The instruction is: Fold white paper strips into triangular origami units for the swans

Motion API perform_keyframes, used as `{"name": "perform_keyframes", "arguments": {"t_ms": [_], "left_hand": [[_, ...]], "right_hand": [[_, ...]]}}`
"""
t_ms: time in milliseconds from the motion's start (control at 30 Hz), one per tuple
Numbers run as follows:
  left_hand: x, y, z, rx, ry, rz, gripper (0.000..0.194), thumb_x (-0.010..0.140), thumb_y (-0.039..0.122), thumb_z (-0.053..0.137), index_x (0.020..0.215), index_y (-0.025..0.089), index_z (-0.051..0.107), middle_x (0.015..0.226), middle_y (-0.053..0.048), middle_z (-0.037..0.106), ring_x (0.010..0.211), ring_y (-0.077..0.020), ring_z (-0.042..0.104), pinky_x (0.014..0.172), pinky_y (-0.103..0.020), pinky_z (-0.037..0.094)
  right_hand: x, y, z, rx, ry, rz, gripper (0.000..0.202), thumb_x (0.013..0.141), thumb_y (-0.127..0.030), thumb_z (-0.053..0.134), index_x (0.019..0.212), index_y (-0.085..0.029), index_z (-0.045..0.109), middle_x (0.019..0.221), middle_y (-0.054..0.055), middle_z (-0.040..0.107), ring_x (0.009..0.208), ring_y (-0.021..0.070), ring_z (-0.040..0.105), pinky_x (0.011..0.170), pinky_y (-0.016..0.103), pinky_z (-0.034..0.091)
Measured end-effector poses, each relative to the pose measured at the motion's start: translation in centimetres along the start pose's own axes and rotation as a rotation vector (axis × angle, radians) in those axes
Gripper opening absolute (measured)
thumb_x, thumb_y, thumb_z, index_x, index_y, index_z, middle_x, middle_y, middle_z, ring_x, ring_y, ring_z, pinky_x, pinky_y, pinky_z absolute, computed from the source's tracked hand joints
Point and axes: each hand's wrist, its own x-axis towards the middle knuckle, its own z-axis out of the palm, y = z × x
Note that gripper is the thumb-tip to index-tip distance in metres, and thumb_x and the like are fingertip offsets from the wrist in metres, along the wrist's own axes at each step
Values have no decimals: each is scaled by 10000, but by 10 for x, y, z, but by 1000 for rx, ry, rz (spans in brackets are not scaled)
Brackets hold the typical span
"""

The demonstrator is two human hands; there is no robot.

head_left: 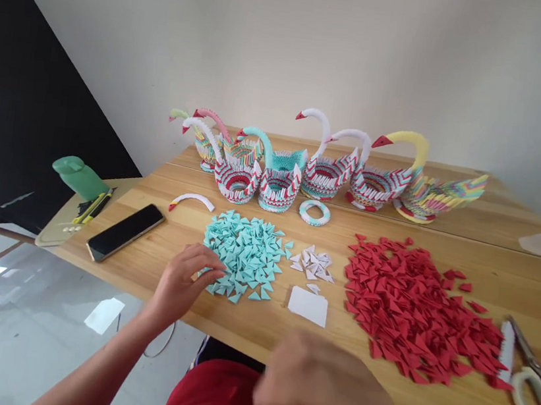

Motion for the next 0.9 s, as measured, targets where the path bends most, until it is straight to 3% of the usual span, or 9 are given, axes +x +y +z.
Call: {"name": "perform_keyframes", "arguments": {"t_ms": [67, 133, 267, 367, 500, 633, 733, 833, 900], "left_hand": [[2, 22, 0, -131, -2, 43, 88, 918, 245, 623, 889, 222, 703, 772, -30, 694, 767, -181, 639, 724, -335, 482], [2, 41, 3, -218, -6, 80, 88, 928, 232, 611, 920, 236, 698, 757, -24, 684, 737, -177, 626, 705, -341, 474], [-1, 62, 16, -354, 27, 132, 102, 941, 250, 597, 894, 228, 684, 730, -18, 664, 702, -168, 602, 730, -361, 449], [-8, 67, 29, -475, 72, 62, 150, 952, 279, 581, 864, 199, 674, 713, -22, 664, 683, -158, 595, 715, -335, 442], [-22, 69, 43, -541, 103, -89, 238, 964, 330, 555, 802, 184, 650, 668, -18, 665, 635, -139, 574, 672, -294, 425], [-35, 65, 45, -475, 117, 0, 208, 982, 287, 515, 852, 183, 640, 669, -22, 658, 635, -138, 565, 700, -307, 405], [-43, 56, 41, -447, 116, 17, 170, 979, 245, 510, 881, 183, 635, 632, -7, 617, 606, -129, 539, 677, -293, 396], [-45, 48, 38, -411, 149, -4, 119, 953, 175, 540, 881, 183, 634, 626, 2, 608, 598, -121, 528, 673, -282, 390], [-46, 47, 38, -407, 131, 4, 120, 946, 169, 545, 865, 179, 632, 621, 3, 604, 597, -120, 525, 666, -280, 384]], "right_hand": [[16, 14, 9, -137, 172, 13, 271, 967, -187, 539, 1222, -262, 593, 1057, 51, 724, 966, 175, 686, 863, 318, 575], [27, 28, 20, -218, 231, -19, 270, 968, -211, 551, 1234, -226, 590, 1103, 83, 701, 1031, 197, 658, 886, 351, 558], [31, 41, 31, -177, 290, -45, 125, 952, -270, 598, 1054, -214, 643, 903, 40, 716, 849, 168, 674, 749, 287, 557], [26, 42, 33, -147, 336, -41, 45, 942, -247, 615, 956, -219, 648, 791, 7, 709, 728, 145, 667, 680, 249, 534], [12, 54, 37, -223, 297, 10, 66, 954, -255, 594, 960, -230, 655, 784, 8, 708, 695, 150, 663, 645, 240, 521], [-3, 71, 45, -304, 217, -17, 161, 983, -206, 521, 1080, -217, 650, 754, 31, 679, 639, 166, 626, 568, 266, 488], [-1, 71, 47, -331, 90, -49, 200, 990, -165, 477, 1077, -203, 653, 719, 34, 648, 621, 170, 607, 548, 277, 487], [9, 63, 46, -315, -20, 5, 185, 1000, -277, 489, 1047, -198, 651, 795, 49, 684, 705, 184, 655, 615, 292, 544], [14, 60, 45, -301, 2, 25, 224, 989, -357, 512, 1096, -198, 628, 896, 66, 713, 797, 194, 684, 688, 299, 571]]}}
